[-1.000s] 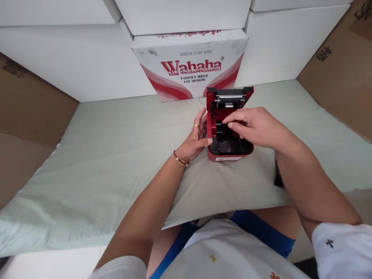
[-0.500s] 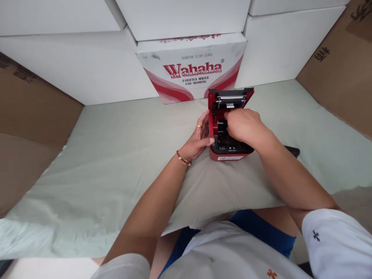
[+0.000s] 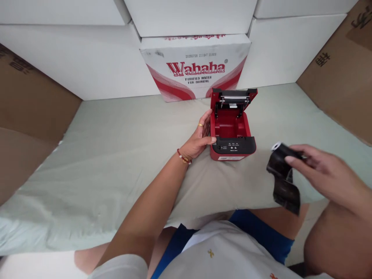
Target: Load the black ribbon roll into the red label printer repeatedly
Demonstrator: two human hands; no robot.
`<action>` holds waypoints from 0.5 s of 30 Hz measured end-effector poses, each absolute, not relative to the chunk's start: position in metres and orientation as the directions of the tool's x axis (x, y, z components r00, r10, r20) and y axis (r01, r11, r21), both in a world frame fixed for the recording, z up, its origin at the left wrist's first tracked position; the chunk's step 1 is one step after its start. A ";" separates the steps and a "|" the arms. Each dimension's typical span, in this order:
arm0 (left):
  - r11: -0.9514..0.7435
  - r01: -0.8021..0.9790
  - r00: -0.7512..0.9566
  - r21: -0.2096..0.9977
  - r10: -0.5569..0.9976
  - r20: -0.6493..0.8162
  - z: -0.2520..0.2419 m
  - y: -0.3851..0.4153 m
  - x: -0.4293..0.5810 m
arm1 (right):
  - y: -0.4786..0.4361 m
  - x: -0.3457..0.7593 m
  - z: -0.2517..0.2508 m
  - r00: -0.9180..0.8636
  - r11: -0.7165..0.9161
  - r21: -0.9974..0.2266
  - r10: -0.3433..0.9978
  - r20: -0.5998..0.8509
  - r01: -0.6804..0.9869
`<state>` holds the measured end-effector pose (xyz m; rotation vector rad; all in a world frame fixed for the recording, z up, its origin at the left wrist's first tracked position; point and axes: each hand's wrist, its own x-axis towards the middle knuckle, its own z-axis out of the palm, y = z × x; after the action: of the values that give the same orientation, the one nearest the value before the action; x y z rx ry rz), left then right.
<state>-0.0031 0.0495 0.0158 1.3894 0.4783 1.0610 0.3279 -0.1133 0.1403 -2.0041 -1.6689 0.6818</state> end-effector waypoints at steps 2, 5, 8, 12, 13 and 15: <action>-0.148 -0.311 0.498 0.939 0.816 0.294 0.015 0.050 -0.004 | -0.112 0.330 0.111 0.080 -0.180 -0.618 0.979 -0.186 0.766; -0.144 -0.321 0.502 0.936 0.812 0.297 0.014 0.050 -0.005 | -0.106 0.320 0.091 0.073 -0.121 -0.622 0.992 -0.102 0.773; -0.121 -0.346 0.505 0.930 0.812 0.293 0.015 0.049 -0.005 | -0.103 0.324 0.092 0.208 -0.127 -0.553 0.974 0.086 0.824; -0.038 -0.406 0.481 0.913 0.841 0.249 0.017 0.048 -0.003 | -0.102 0.356 0.088 0.157 -0.123 -0.279 0.982 0.102 0.952; -0.019 -0.419 0.477 0.908 0.846 0.238 0.017 0.048 -0.003 | -0.101 0.363 0.084 0.128 -0.107 -0.241 0.989 0.074 0.965; 0.003 -0.438 0.475 0.899 0.850 0.229 0.018 0.048 -0.003 | -0.097 0.370 0.074 0.108 -0.092 -0.213 0.992 0.065 0.973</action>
<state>-0.0026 0.0478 0.0179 1.1766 0.4408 1.0618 0.3701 -0.0970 0.0738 -2.1782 -1.9668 0.1410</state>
